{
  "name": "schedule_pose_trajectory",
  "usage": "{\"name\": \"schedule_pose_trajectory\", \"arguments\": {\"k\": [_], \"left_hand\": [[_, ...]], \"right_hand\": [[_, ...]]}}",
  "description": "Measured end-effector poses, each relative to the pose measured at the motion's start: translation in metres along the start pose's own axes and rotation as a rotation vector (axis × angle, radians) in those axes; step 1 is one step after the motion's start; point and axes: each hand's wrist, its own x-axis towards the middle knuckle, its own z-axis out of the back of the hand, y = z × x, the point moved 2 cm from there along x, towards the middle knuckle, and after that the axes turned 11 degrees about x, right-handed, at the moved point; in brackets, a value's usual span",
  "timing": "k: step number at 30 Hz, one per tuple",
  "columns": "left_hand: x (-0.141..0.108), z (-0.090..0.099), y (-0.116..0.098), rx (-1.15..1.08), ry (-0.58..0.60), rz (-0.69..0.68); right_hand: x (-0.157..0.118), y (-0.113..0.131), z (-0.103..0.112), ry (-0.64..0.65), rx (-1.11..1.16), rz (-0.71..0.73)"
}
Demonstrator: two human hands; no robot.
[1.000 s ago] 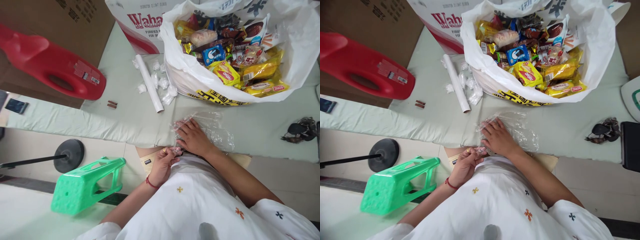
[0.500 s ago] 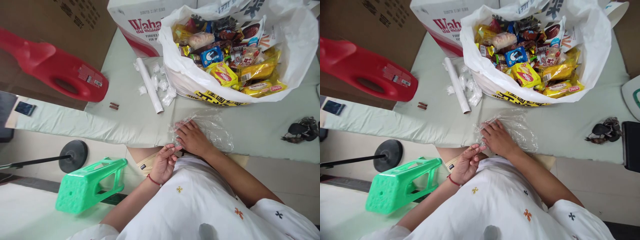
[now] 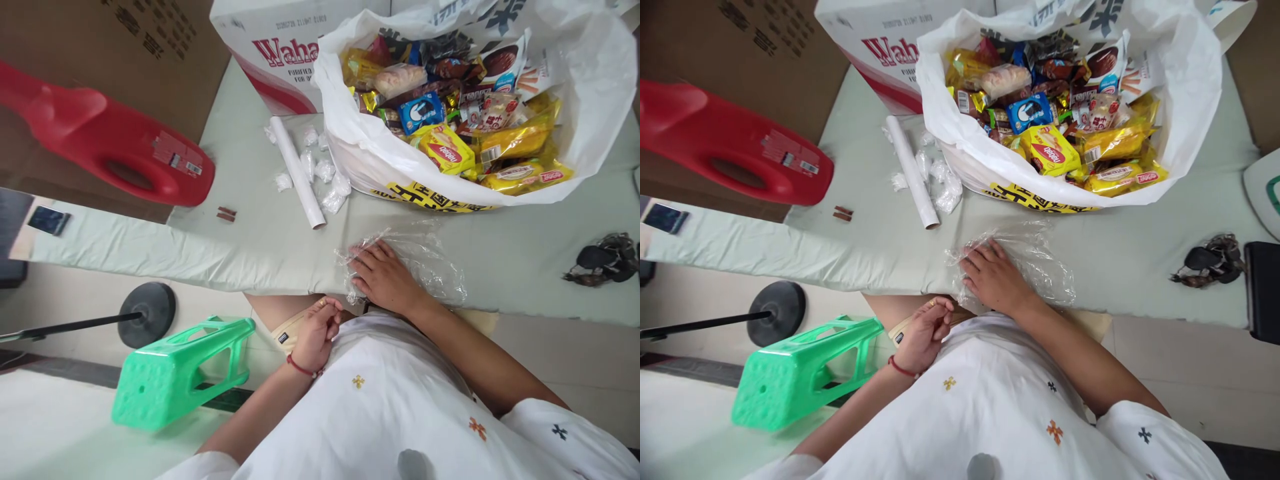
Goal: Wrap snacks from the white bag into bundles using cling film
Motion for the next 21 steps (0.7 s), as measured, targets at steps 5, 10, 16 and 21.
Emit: {"name": "schedule_pose_trajectory", "arguments": {"k": [5, 10, 16, 21], "left_hand": [[-0.01, -0.01, -0.01, 0.478, -0.275, -0.545], [-0.005, -0.025, -0.013, 1.056, -0.365, -0.825], [0.012, -0.026, -0.008, 1.236, -0.343, -0.722], [0.015, -0.025, -0.014, 1.1, -0.273, -0.616]], "right_hand": [[0.0, 0.0, 0.0, -0.014, 0.016, 0.005], [0.001, -0.001, 0.0, 0.008, 0.007, 0.005], [0.001, 0.0, 0.001, 0.014, 0.016, 0.004], [0.001, 0.0, 0.001, 0.009, 0.017, 0.007]]}}
